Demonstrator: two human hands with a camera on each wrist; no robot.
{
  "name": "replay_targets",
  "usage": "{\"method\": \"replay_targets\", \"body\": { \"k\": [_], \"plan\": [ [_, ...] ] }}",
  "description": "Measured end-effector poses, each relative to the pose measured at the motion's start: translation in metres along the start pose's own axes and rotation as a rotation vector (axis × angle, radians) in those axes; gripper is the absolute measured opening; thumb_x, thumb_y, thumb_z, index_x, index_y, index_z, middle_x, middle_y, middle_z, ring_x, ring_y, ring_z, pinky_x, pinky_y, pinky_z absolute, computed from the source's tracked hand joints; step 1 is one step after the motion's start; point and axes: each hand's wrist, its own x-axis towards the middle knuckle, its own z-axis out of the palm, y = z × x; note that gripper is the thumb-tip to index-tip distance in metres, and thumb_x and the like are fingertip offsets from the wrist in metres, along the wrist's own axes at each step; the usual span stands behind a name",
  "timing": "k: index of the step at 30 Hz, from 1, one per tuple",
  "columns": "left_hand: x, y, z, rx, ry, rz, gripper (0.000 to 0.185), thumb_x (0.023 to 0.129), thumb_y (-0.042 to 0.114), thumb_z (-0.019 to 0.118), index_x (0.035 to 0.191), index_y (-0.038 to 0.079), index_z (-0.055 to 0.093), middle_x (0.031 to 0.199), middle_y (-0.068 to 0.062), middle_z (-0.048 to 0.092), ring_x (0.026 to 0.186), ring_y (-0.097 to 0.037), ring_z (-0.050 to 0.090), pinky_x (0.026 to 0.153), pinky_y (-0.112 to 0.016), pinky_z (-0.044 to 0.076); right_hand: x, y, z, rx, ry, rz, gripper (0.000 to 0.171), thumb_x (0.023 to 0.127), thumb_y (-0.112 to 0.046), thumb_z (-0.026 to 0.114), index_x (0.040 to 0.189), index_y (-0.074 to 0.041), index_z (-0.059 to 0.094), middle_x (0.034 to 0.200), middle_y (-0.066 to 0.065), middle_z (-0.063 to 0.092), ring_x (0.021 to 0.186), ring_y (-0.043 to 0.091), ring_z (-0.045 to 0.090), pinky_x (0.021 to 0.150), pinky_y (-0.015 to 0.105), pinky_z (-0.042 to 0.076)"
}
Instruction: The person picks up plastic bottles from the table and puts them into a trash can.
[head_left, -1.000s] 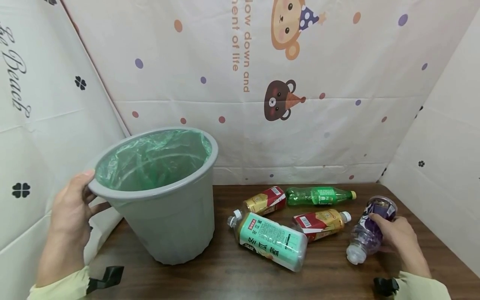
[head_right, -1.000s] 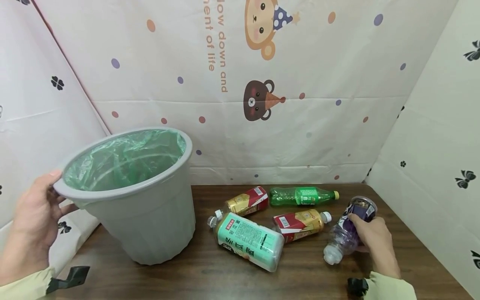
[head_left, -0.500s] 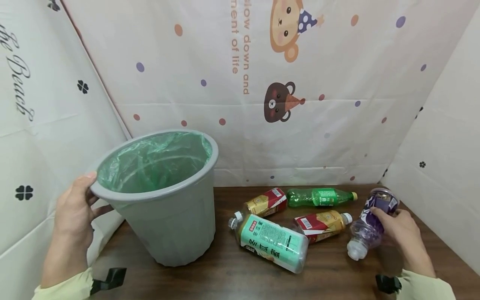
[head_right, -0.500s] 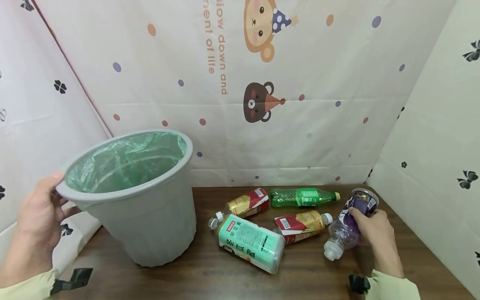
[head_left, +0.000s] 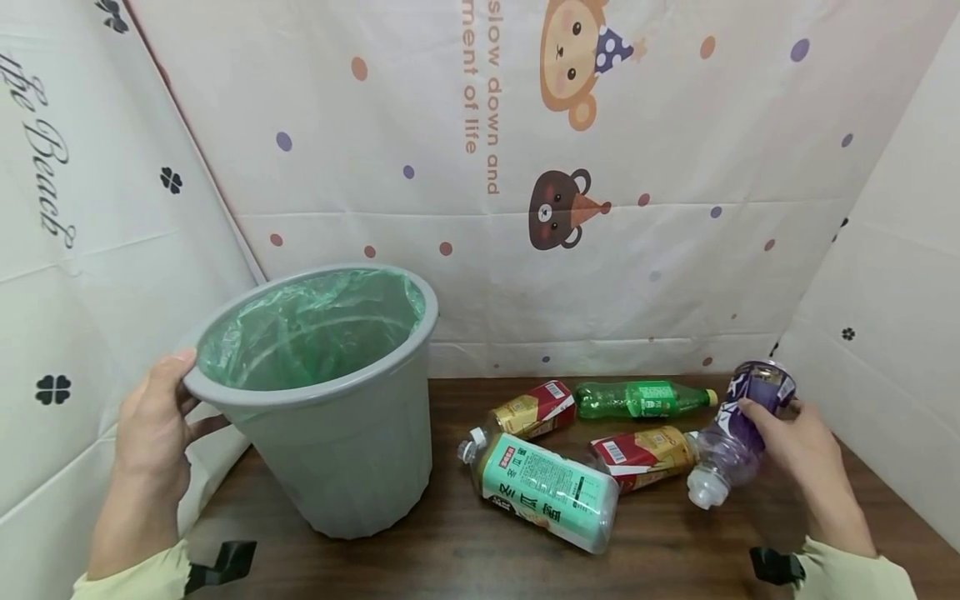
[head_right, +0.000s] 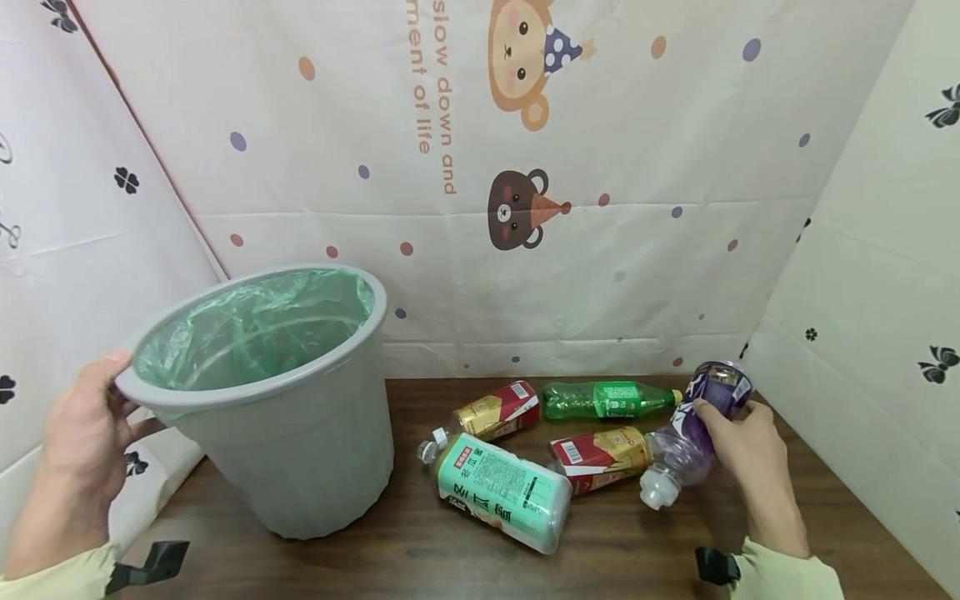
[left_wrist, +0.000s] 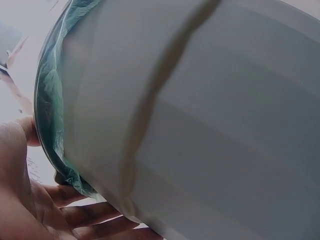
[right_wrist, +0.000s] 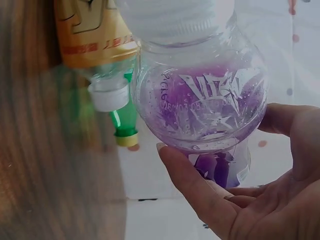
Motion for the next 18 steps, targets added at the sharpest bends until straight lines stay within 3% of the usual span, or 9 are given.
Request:
{"method": "replay_targets", "body": {
  "k": [7, 11, 14, 18],
  "plan": [
    [-0.002, 0.0, 0.003, -0.004, -0.002, -0.002, 0.026, 0.11, 0.037, 0.055, 0.105, 0.02, 0.074, 0.094, 0.009, 0.075, 0.093, -0.004, 0.07, 0.057, -0.027, 0.06, -0.002, -0.008, -0.003, -0.01, 0.041, -0.095, 0.095, 0.106, -0.054, 0.049, 0.154, 0.023, 0.019, 0.141, 0.051, 0.04, 0.125, 0.063, 0.046, 0.095, 0.067, 0.046],
    [-0.003, 0.0, 0.006, -0.018, -0.014, -0.006, 0.027, 0.111, 0.034, 0.053, 0.103, 0.023, 0.076, 0.093, 0.009, 0.075, 0.092, -0.004, 0.071, 0.057, -0.028, 0.06, -0.003, -0.012, -0.002, 0.002, 0.045, -0.132, 0.093, 0.107, -0.051, 0.051, 0.152, 0.025, 0.022, 0.132, 0.049, 0.05, 0.113, 0.056, 0.057, 0.077, 0.048, 0.054],
    [-0.003, 0.001, 0.008, -0.02, -0.01, -0.005, 0.028, 0.111, 0.033, 0.053, 0.1, 0.022, 0.076, 0.091, 0.009, 0.075, 0.091, -0.004, 0.071, 0.056, -0.028, 0.061, -0.005, -0.017, -0.001, 0.024, 0.044, -0.154, 0.092, 0.107, -0.049, 0.052, 0.151, 0.026, 0.022, 0.125, 0.048, 0.056, 0.1, 0.048, 0.066, 0.064, 0.033, 0.054],
    [-0.004, 0.001, 0.008, 0.001, -0.001, -0.01, 0.027, 0.111, 0.035, 0.052, 0.101, 0.022, 0.073, 0.092, 0.009, 0.074, 0.092, -0.004, 0.07, 0.057, -0.028, 0.06, -0.01, -0.027, 0.001, 0.036, 0.063, -0.192, 0.088, 0.107, -0.046, 0.054, 0.15, 0.025, 0.027, 0.121, 0.046, 0.06, 0.091, 0.038, 0.069, 0.06, 0.026, 0.052]
  ]
}}
